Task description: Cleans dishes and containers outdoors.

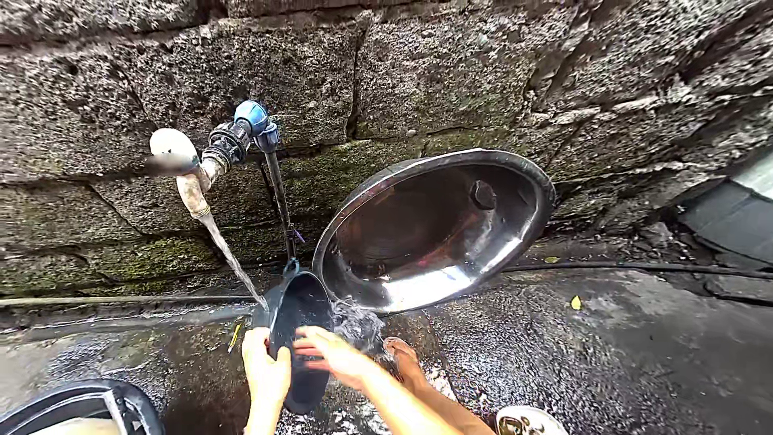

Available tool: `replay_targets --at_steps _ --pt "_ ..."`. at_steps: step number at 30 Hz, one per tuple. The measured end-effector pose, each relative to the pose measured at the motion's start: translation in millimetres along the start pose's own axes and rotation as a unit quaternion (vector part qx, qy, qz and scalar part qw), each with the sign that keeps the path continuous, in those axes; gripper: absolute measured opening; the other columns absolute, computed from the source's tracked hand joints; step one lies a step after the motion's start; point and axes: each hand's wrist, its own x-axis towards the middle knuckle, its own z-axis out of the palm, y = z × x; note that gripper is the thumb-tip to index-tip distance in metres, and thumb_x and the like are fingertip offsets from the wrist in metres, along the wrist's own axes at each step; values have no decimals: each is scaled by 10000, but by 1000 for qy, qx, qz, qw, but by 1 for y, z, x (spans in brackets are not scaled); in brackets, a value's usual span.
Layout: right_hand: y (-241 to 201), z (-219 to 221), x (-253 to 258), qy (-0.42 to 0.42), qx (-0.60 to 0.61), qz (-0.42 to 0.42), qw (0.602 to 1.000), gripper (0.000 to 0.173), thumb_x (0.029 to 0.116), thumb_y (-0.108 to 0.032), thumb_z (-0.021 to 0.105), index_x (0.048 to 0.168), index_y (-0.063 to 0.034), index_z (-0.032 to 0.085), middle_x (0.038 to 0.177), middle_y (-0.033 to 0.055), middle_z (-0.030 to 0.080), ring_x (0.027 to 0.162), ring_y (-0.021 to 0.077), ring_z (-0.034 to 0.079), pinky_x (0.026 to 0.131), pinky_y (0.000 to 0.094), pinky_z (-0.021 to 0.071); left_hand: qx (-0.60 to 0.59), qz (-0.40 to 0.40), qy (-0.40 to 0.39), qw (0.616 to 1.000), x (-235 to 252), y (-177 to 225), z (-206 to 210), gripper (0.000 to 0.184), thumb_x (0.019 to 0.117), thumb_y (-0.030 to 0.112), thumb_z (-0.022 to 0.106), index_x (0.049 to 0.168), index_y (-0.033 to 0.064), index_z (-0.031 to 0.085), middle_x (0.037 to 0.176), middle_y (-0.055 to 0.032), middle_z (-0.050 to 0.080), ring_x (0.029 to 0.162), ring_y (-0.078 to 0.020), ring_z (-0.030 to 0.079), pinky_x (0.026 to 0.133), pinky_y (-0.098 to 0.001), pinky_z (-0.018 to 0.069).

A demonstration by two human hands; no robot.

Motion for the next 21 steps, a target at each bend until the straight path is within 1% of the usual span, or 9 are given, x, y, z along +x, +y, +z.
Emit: replay_targets --at_steps 2,5,8,10,11,13,15,19,21 --pt "-15 26 -4 -9 106 -65 992 512 1111 -288 374 1538 -6 363 1404 186 582 1242 228 613 1055 403 504 69 109 18 992 -4 -3 9 231 769 57 634 932 -99 684 1040 -279 652 1074 -475 596 978 -619 442" --pt "-21 29 0 94 114 -87 985 365 1096 -212 472 1360 41 480 1115 155 677 1007 172 682 928 342 555 139 246 25 959 -7 -16 12 218 795 50 614 954 -30 741 1041 -225 691 1043 -446 649 896 -616 506" --pt "-23 22 4 126 128 -79 981 331 1087 -184 503 1331 40 494 1039 145 695 927 173 709 879 337 584 173 294 14 940 -4 -24 1 299 906 236 586 1064 63 772 1140 -181 708 1134 -420 647 941 -609 499" --pt "-25 20 4 143 175 -74 971 317 1098 -172 470 1329 45 483 1068 167 677 919 197 710 864 350 593 160 214 -23 963 0 -26 -17 494 992 473 459 1143 116 766 1272 -173 677 1284 -437 559 1029 -682 396" --pt "-26 19 3 156 216 -73 961 316 1104 -162 447 1336 51 476 1092 180 668 924 209 708 866 360 594 137 151 -33 978 6 -27 -27 570 1011 514 387 1181 111 752 1330 -185 645 1344 -451 502 1075 -711 335" --pt "-30 14 1 189 313 -65 929 309 1119 -158 391 1338 48 462 1088 192 657 916 227 696 856 377 585 85 20 -19 996 15 -34 -47 572 1043 449 345 1268 65 705 1398 -218 589 1389 -461 444 1124 -708 274" --pt "-30 5 2 211 387 -57 896 341 1134 -200 332 1346 37 454 1071 185 646 912 231 682 838 377 572 39 -109 9 993 19 -39 -57 481 1080 350 425 1362 19 629 1471 -253 517 1435 -473 374 1165 -671 235" --pt "-27 -22 0 238 410 -78 877 378 1140 -275 298 1268 13 507 983 138 669 860 203 678 778 365 565 -197 -309 66 928 18 -39 -53 533 1123 310 354 1579 36 324 1632 -244 282 1503 -397 288 1167 -622 277" --pt "-27 -35 -3 237 392 -90 884 390 1140 -281 291 1263 10 521 1000 139 680 890 204 691 791 376 580 -314 -382 77 866 19 -33 -48 572 1130 373 300 1626 112 183 1630 -237 277 1446 -404 371 1095 -608 369"
